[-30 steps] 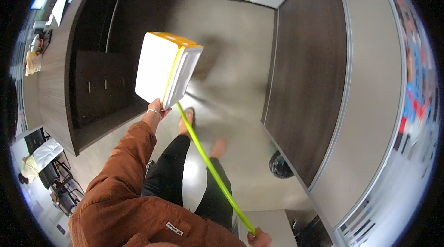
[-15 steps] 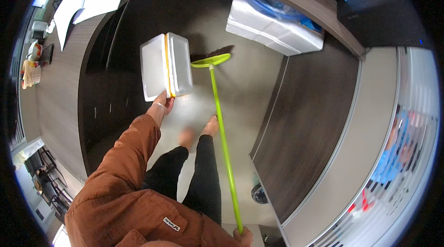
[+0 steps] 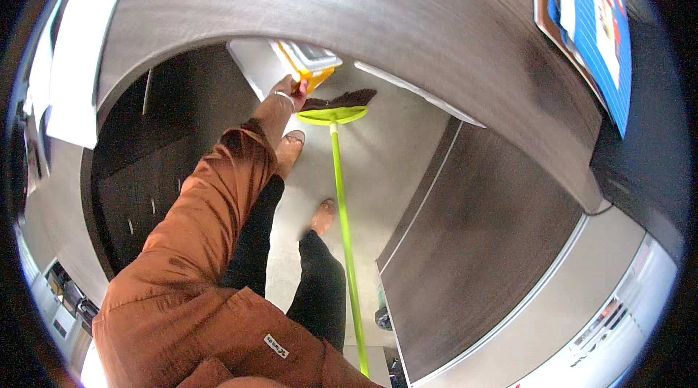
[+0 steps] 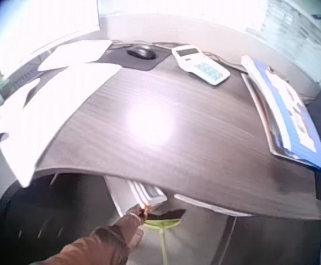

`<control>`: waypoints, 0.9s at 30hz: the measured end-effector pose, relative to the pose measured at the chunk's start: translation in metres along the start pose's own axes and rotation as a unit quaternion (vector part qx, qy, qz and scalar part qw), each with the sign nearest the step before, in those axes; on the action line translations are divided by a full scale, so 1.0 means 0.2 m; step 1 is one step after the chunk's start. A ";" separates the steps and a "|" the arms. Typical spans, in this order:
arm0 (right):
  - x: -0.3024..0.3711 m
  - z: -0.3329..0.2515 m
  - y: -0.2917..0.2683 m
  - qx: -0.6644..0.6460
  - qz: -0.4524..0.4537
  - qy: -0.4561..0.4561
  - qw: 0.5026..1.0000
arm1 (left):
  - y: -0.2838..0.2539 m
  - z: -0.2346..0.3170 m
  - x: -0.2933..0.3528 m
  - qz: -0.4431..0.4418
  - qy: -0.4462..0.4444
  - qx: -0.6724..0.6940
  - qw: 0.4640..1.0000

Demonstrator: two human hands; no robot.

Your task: The person sweeps the floor of an office using a green broom. They move around desks and chairs, sweeping debris into a pile and then into a dustpan. The person also moves a chair and a plastic container to access the floor underneath.

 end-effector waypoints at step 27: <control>-0.09 -0.33 -0.22 0.110 -0.018 -0.166 0.980 | -1.62 -0.09 1.20 0.109 0.122 -0.106 0.981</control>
Point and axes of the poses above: each hand's wrist, its own x-axis away from the middle knuckle, its own y-axis out of the palm, z = x × y, the point moved 7 cm from there along -x, towards the middle knuckle
